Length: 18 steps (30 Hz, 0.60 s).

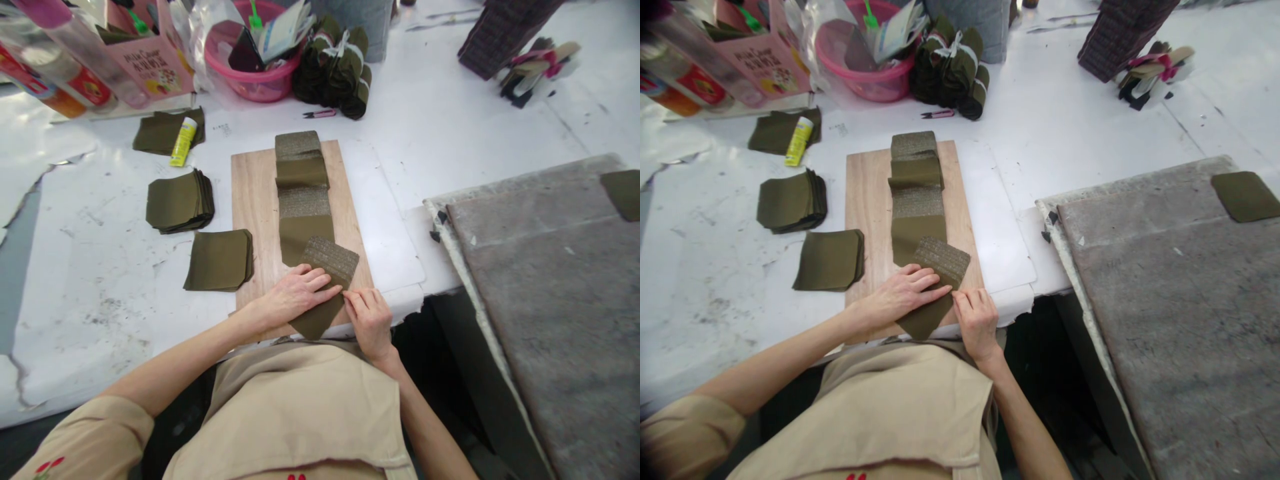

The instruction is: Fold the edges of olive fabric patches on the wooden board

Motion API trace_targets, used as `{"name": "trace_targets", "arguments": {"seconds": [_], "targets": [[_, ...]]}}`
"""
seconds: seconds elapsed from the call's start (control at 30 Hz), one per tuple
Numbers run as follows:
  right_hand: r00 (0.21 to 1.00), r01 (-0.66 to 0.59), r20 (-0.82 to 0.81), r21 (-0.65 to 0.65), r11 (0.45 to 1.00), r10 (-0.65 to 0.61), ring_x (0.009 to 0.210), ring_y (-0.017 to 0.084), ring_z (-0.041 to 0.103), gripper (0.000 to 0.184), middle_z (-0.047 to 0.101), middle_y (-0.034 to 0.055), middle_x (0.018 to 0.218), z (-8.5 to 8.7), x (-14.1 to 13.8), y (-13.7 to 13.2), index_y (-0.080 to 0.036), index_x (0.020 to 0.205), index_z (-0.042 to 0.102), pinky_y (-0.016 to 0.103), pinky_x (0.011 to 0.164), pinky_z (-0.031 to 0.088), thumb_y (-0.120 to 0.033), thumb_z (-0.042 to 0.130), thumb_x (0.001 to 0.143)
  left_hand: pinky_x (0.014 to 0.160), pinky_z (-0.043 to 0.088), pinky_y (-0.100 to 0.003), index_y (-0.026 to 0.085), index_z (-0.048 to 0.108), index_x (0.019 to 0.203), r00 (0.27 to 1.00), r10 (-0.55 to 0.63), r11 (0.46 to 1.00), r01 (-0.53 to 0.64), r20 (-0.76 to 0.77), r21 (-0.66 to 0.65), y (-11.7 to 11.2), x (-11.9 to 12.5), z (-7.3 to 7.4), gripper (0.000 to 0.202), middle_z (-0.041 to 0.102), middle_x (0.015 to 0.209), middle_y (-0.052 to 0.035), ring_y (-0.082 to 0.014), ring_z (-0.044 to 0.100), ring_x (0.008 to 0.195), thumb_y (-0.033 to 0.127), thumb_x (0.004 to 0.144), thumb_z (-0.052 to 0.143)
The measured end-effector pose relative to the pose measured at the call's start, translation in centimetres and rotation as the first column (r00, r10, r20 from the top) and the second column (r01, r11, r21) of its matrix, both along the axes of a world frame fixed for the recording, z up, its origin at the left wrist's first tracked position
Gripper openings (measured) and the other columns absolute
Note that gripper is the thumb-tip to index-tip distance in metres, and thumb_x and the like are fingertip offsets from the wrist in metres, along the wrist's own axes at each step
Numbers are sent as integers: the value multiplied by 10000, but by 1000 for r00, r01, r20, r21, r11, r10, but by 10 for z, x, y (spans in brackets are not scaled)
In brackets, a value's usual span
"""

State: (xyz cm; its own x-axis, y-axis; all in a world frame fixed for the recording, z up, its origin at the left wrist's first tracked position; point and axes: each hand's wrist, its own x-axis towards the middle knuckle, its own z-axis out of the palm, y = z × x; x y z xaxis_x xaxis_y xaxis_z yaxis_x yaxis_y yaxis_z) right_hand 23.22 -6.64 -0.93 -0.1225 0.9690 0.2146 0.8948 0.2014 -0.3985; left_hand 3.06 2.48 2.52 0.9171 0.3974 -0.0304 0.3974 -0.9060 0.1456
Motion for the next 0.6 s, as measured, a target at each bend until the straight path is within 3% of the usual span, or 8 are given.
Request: {"name": "trace_targets", "arguments": {"seconds": [0.27, 0.6], "targets": [[999, -44, 29, 7, 999, 44, 850, 177, 520, 166, 648, 49, 888, 1, 3, 0, -214, 1009, 682, 295, 757, 406, -210, 528, 948, 884, 355, -365, 236, 462, 1344, 999, -17, 1000, 18, -41, 22, -1, 2, 1, 352, 583, 1111, -90, -207, 518, 1051, 199, 1005, 370], [998, 23, -53, -11, 1000, -23, 848, 178, 542, 166, 655, 59, 904, 2, 5, 1, -188, 1003, 679, 299, 778, 428, -238, 530, 950, 849, 361, -357, 233, 491, 1314, 1000, -19, 998, 19, -14, 53, -1, 1, 0, 342, 588, 1077, -83, -205, 531, 989, 187, 979, 439]]}}
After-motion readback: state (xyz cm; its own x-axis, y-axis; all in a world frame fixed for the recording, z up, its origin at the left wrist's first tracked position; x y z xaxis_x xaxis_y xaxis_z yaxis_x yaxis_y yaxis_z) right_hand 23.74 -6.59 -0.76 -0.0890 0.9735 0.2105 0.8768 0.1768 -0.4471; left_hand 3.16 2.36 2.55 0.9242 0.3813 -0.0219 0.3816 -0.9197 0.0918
